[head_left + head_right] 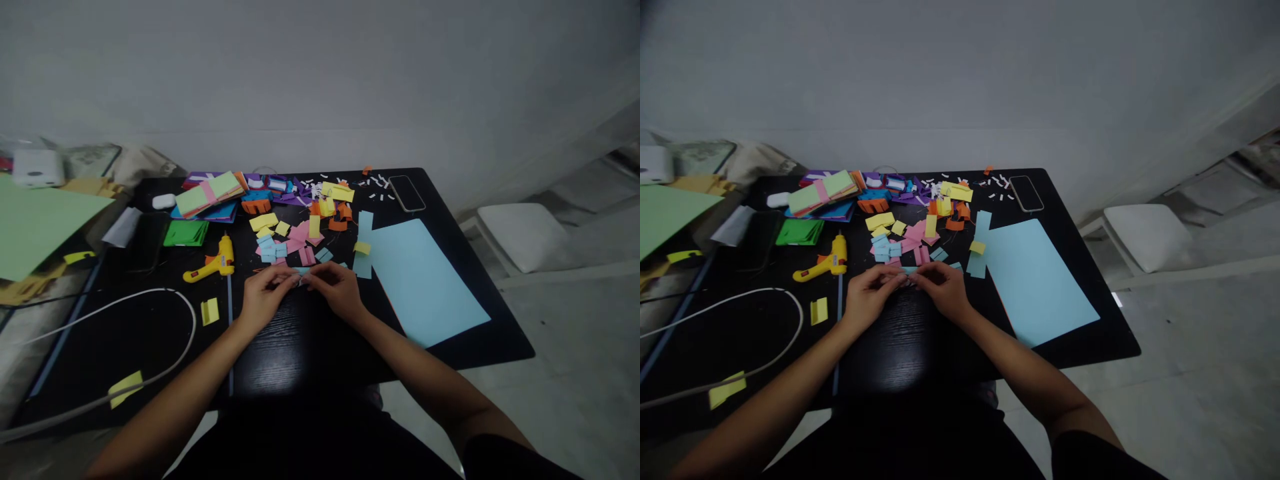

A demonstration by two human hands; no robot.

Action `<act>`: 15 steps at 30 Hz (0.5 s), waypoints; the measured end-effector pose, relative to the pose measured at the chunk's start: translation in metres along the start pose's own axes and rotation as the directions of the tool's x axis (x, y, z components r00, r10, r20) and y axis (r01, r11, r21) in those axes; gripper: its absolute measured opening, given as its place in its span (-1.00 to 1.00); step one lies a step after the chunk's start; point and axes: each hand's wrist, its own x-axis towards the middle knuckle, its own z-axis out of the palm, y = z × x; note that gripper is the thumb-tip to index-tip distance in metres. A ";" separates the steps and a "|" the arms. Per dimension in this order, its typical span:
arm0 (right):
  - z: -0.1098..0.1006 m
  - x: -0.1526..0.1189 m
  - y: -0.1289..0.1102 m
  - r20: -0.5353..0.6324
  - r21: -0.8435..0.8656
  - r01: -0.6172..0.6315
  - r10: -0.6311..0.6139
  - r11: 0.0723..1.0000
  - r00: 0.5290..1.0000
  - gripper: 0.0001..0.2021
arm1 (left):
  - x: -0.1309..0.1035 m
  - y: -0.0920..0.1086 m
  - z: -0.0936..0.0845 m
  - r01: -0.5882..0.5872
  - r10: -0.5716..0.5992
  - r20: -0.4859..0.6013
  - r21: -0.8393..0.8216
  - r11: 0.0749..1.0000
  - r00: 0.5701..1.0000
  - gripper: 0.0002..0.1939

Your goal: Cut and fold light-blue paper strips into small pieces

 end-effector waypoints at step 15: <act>0.001 0.004 0.004 0.003 0.112 -0.073 0.073 0.991 0.997 -0.68 | 0.003 0.002 0.001 0.141 -0.122 0.118 -0.172 0.975 0.986 -0.72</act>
